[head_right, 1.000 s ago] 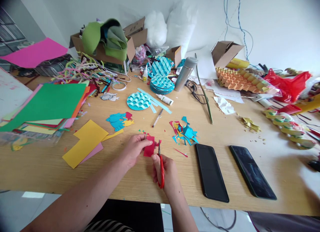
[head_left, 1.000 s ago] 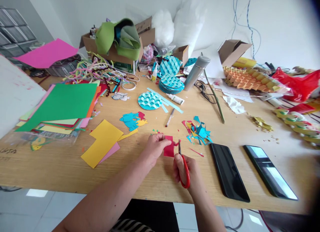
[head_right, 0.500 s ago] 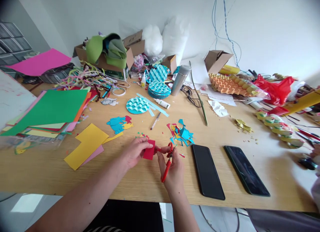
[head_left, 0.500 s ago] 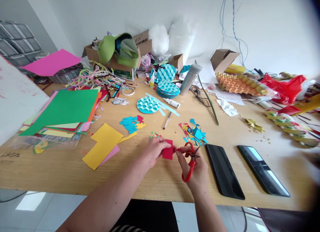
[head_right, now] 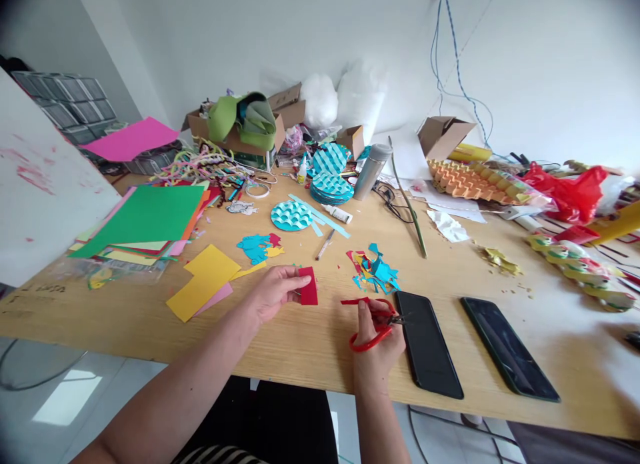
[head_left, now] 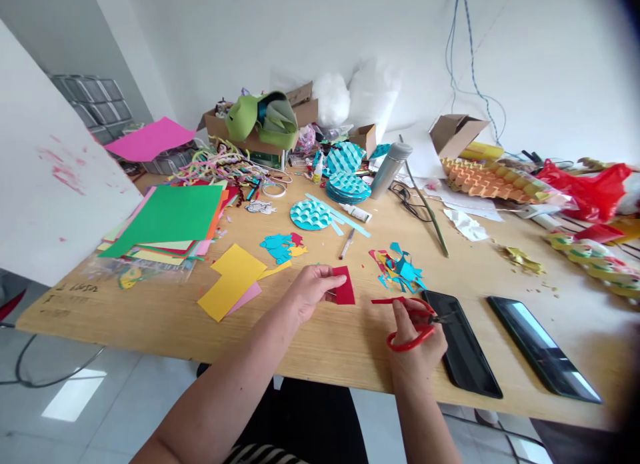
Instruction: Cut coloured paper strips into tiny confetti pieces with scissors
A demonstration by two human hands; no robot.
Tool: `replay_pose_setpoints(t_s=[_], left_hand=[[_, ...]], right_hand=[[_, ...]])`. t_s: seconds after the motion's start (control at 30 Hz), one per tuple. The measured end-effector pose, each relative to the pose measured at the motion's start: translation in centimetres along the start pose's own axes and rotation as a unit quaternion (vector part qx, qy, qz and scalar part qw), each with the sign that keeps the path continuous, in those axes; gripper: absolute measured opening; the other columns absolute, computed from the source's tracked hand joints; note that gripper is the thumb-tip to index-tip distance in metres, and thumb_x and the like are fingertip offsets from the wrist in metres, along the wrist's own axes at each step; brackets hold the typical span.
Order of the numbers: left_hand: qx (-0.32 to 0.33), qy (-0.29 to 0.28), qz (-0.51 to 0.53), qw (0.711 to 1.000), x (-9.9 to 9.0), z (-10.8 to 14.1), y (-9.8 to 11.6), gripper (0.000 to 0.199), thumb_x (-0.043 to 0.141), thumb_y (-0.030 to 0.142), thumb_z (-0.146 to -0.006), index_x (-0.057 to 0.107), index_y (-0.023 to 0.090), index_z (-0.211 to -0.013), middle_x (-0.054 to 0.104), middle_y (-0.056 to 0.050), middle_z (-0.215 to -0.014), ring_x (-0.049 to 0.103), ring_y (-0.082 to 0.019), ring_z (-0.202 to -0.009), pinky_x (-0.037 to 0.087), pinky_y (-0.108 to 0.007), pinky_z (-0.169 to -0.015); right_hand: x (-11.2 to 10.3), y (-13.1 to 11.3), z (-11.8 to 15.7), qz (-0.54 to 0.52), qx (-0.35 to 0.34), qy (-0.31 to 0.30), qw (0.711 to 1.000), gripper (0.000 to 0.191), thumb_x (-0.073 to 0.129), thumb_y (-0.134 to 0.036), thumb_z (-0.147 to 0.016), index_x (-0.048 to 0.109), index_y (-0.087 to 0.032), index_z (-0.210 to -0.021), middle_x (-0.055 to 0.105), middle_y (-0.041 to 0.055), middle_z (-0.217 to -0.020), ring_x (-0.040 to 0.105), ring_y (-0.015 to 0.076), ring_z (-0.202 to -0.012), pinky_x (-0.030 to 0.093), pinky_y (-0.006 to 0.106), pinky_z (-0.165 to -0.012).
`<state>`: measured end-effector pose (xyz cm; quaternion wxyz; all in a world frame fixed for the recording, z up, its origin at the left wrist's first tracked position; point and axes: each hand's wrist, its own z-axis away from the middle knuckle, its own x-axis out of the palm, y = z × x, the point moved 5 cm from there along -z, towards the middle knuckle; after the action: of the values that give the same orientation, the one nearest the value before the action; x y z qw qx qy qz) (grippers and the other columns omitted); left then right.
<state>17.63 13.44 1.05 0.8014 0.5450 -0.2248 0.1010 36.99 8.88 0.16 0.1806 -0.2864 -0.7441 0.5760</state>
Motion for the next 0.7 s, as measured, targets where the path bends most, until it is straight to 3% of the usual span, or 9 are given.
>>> replay_pose_setpoints(t_s=[0.07, 0.2, 0.3, 0.37, 0.53, 0.7], left_hand=[[0.012, 0.015, -0.029, 0.999, -1.8, 1.5, 0.9, 0.026, 0.079, 0.03, -0.056, 0.068, 0.011, -0.07, 0.068, -0.006, -0.07, 0.06, -0.013, -0.061, 0.046, -0.025, -0.059], [0.055, 0.112, -0.109, 0.986, -7.5, 4.4, 2.7, 0.023, 0.079, 0.026, -0.057, 0.067, 0.013, -0.072, 0.068, -0.004, -0.068, 0.06, -0.013, -0.06, 0.048, -0.025, -0.059], [0.079, 0.181, -0.167, 0.966, -11.5, 6.1, 3.7, 0.022, 0.077, 0.025, -0.061, 0.066, 0.014, -0.076, 0.068, -0.005, -0.068, 0.062, -0.016, -0.06, 0.049, -0.028, -0.057], [0.101, 0.218, -0.256, 0.936, -13.4, 7.0, 4.5, 0.016, 0.072, 0.026, -0.067, 0.065, 0.015, -0.077, 0.068, -0.005, -0.068, 0.064, -0.017, -0.06, 0.049, -0.027, -0.055], [0.111, 0.261, -0.357, 0.89, -16.4, 7.5, 5.3, 0.006, 0.07, 0.019, -0.069, 0.067, 0.017, -0.073, 0.07, -0.006, -0.07, 0.065, -0.018, -0.065, 0.047, -0.025, -0.058], [0.113, 0.278, -0.461, 0.835, -17.3, 6.9, 5.2, 0.007, 0.067, 0.013, -0.07, 0.068, 0.016, -0.076, 0.072, -0.007, -0.079, 0.066, -0.019, -0.075, 0.048, -0.027, -0.069]], right_hand=[[0.0, 0.0, -0.1, -0.004, -0.003, 0.004, 1.0, 0.024, 0.07, -0.032, -0.072, 0.057, -0.015, -0.082, 0.059, 0.0024, -0.078, 0.057, 0.0167, -0.072, 0.046, 0.03, -0.071], [0.2, -0.3, -0.3, -0.012, -0.004, 0.005, 1.0, 0.025, 0.071, -0.033, -0.071, 0.058, -0.014, -0.082, 0.058, 0.0029, -0.078, 0.057, 0.0166, -0.07, 0.046, 0.034, -0.073], [0.3, -0.6, -0.2, -0.006, -0.004, 0.001, 1.0, 0.023, 0.071, -0.03, -0.069, 0.06, -0.013, -0.079, 0.058, 0.0029, -0.076, 0.056, 0.0171, -0.068, 0.046, 0.036, -0.075], [0.2, -0.7, -0.1, 0.009, -0.008, 0.007, 1.0, 0.02, 0.07, -0.028, -0.068, 0.062, -0.013, -0.078, 0.058, 0.0033, -0.074, 0.057, 0.0185, -0.07, 0.046, 0.038, -0.077], [0.1, -0.7, -0.1, 0.046, -0.019, 0.018, 0.999, 0.016, 0.067, -0.025, -0.068, 0.063, -0.013, -0.078, 0.06, 0.0036, -0.074, 0.058, 0.0203, -0.071, 0.046, 0.039, -0.078], [0.2, -0.5, -0.2, 0.035, -0.013, 0.007, 0.999, 0.015, 0.069, -0.024, -0.065, 0.063, -0.014, -0.074, 0.059, 0.0027, -0.072, 0.057, 0.02, -0.071, 0.045, 0.037, -0.076]])
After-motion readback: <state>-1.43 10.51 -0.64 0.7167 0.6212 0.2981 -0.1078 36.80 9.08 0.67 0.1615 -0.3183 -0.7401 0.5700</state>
